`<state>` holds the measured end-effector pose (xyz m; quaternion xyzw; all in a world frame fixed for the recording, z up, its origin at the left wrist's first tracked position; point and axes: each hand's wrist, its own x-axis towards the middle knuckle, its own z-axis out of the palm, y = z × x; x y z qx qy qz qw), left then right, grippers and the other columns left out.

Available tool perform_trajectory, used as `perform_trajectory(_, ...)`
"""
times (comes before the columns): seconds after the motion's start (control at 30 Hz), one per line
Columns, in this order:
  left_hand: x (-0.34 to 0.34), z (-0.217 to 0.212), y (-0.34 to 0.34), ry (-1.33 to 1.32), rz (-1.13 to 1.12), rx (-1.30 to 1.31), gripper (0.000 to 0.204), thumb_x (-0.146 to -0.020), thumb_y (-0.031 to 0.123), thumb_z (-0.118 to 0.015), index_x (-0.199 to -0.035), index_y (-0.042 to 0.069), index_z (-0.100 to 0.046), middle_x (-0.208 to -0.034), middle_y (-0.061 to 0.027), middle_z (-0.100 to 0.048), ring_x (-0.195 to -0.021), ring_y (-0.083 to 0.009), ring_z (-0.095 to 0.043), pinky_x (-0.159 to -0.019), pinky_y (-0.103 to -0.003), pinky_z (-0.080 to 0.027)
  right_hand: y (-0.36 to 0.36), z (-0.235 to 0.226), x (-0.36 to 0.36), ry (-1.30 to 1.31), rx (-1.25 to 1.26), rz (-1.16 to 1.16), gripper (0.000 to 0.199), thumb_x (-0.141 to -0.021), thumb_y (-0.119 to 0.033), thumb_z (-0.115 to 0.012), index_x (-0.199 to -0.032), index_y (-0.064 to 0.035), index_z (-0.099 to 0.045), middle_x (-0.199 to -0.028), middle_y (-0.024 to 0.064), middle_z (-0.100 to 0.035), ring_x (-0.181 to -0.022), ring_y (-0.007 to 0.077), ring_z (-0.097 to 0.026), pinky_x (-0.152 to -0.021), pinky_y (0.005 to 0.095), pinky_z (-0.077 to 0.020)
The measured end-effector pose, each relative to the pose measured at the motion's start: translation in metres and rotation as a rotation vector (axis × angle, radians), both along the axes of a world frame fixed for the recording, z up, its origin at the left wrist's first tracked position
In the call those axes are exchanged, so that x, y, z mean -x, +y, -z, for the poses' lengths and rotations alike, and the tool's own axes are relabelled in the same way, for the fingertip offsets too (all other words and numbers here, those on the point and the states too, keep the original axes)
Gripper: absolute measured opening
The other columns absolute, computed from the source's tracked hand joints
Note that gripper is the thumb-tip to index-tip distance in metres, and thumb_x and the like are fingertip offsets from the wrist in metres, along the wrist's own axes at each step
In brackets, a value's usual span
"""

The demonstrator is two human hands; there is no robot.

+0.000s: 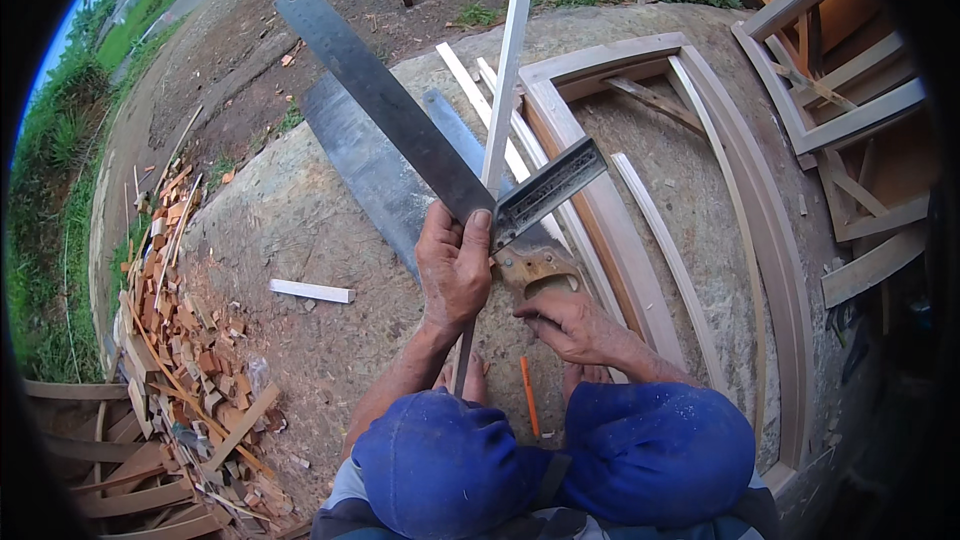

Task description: The person measures and marks thin wooden strips using a try square and pencil, then cuts them with a hand saw. The person fits the cut strips into a larger wooden frame structure on the ground.

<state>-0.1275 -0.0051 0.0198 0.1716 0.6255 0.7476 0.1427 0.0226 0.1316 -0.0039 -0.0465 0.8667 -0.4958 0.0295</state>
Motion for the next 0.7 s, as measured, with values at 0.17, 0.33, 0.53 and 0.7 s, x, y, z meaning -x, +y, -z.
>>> perform_trajectory(0.17, 0.009, 0.005, -0.002, 0.047, -0.034, -0.013, 0.017, -0.105, 0.013, -0.060, -0.117, 0.001, -0.057, -0.094, 0.0014, -0.064, -0.074, -0.0019, -0.055, -0.064, -0.018, -0.044, -0.048, 0.054, -0.047, -0.490, -0.495, -0.457, 0.026, -0.098, -0.025, -0.060, -0.109, -0.0023, -0.060, -0.096, 0.0153, -0.069, -0.092, 0.0372, -0.069, -0.079, 0.0443, -0.0570)
perform_trajectory(0.33, 0.014, 0.007, -0.010, 0.066, -0.034, 0.037, 0.013, -0.105, 0.009, -0.057, -0.116, 0.001, -0.057, -0.093, 0.0014, -0.063, -0.077, -0.0026, -0.054, -0.067, -0.019, -0.043, -0.064, 0.090, -0.082, -0.424, -0.643, -0.502, 0.024, -0.096, -0.025, -0.059, -0.108, -0.0037, -0.059, -0.095, 0.0119, -0.066, -0.093, 0.0320, -0.068, -0.078, 0.0417, -0.0569)
perform_trajectory(0.53, 0.020, 0.018, -0.005, 0.129, -0.069, -0.075, 0.020, -0.105, 0.009, -0.057, -0.122, -0.001, -0.056, -0.098, -0.0011, -0.063, -0.080, -0.0040, -0.056, -0.069, -0.019, -0.044, -0.064, 0.129, -0.087, -0.009, -0.689, -0.422, 0.023, -0.094, -0.023, -0.059, -0.108, -0.0044, -0.060, -0.095, 0.0099, -0.064, -0.093, 0.0283, -0.066, -0.077, 0.0395, -0.0568)
perform_trajectory(0.7, 0.022, 0.017, -0.007, 0.144, -0.047, -0.070, 0.018, -0.106, 0.010, -0.056, -0.121, 0.000, -0.058, -0.097, -0.0033, -0.067, -0.080, -0.0060, -0.061, -0.071, -0.021, -0.049, -0.047, 0.111, -0.067, 0.179, -0.530, -0.391, 0.021, -0.087, -0.019, -0.062, -0.104, -0.0060, -0.061, -0.091, 0.0058, -0.059, -0.091, 0.0241, -0.064, -0.072, 0.0376, -0.0565)
